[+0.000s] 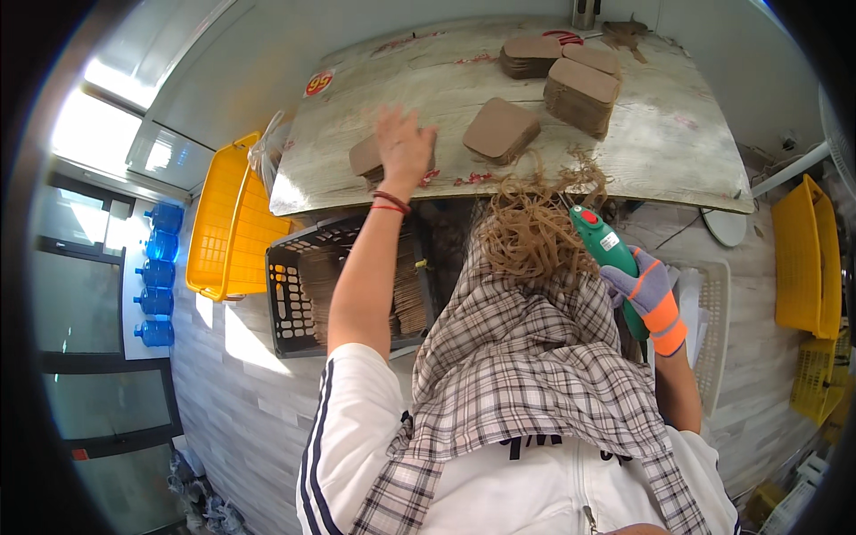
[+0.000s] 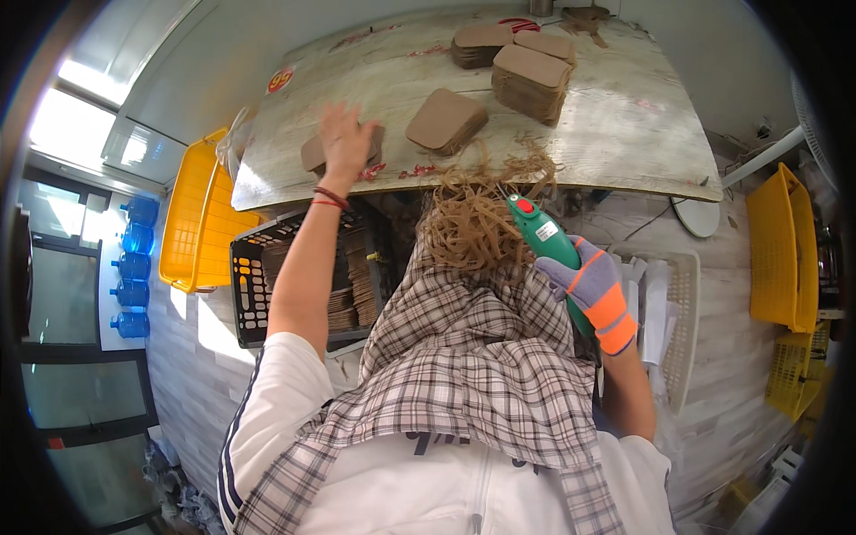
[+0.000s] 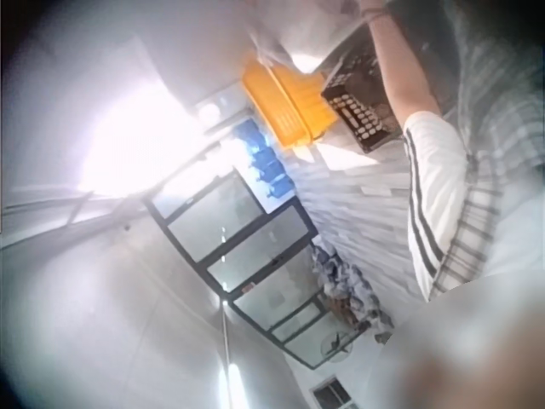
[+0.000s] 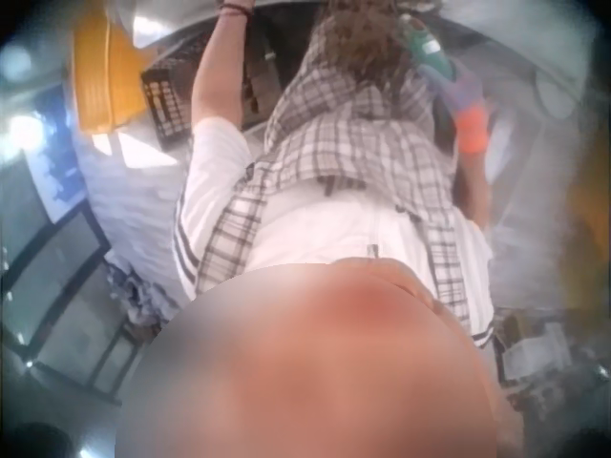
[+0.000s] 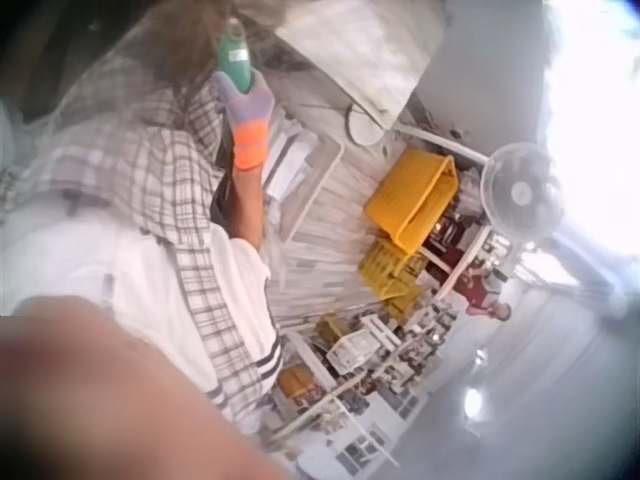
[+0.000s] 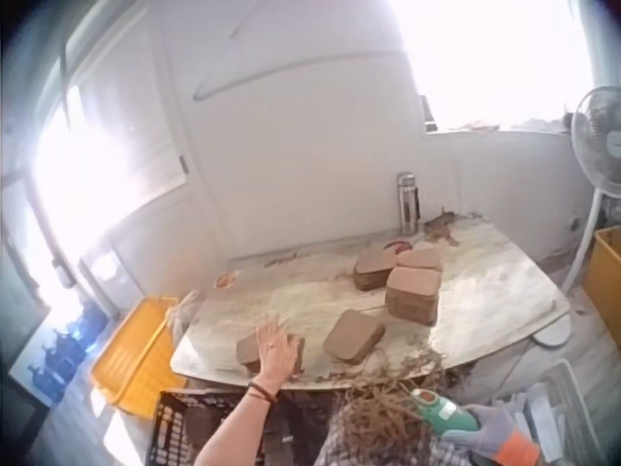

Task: The person uses a green rotary tool to smooth the edges of small brown rectangular wood pieces. They pick up each piece, run the tool along its edges, and place it back on the table or into a black crate.

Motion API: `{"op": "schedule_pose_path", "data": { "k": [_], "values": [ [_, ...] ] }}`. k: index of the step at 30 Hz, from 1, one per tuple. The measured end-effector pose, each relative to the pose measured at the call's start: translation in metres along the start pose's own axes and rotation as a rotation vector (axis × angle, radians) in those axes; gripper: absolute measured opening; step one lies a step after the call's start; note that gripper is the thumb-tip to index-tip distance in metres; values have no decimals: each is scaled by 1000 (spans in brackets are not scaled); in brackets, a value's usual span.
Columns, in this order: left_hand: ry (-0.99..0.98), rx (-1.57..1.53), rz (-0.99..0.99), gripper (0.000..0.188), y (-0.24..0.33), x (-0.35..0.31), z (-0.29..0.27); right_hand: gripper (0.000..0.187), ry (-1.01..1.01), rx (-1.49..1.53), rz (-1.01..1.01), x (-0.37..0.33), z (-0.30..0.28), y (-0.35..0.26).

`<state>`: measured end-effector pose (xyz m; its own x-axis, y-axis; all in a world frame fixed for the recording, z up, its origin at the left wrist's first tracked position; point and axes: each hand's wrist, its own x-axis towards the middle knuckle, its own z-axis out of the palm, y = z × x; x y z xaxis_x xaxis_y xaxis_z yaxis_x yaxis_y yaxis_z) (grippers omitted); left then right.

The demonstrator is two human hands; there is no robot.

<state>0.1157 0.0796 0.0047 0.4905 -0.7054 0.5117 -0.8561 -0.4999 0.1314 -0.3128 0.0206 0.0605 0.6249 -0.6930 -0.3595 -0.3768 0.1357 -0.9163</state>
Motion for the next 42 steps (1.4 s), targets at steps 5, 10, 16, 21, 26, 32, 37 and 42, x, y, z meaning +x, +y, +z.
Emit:
{"op": "schedule_pose_path", "data": {
  "k": [5, 10, 16, 21, 26, 32, 37, 42],
  "values": [
    [-200, -193, -39, 60, 66, -3, 28, 40, 11, 20, -9, -1, 1, 2],
    [-135, -407, -98, 53, 78, -7, 32, 41, 26, 14, -4, -4, -2, 4],
    [-41, -686, -241, 34, 103, -3, -3, 40, 55, 57, -32, 2, 0, 7],
    [36, -1684, -532, 24, 113, -13, -14, 37, 77, 57, -75, 5, 0, 4],
    [82, -2285, -663, 27, 171, -32, -47, 36, 140, 78, -106, 8, 3, -12],
    [96, -2536, -736, 34, 200, -41, -48, 46, 153, 177, -123, 8, 6, -17],
    [52, -2554, -765, 37, 214, -45, -49, 45, 154, 216, -110, 5, 5, -22],
    [-16, -2504, -763, 37, 221, -54, -43, 41, 170, 261, -114, 3, 4, -29]
  ]
}}
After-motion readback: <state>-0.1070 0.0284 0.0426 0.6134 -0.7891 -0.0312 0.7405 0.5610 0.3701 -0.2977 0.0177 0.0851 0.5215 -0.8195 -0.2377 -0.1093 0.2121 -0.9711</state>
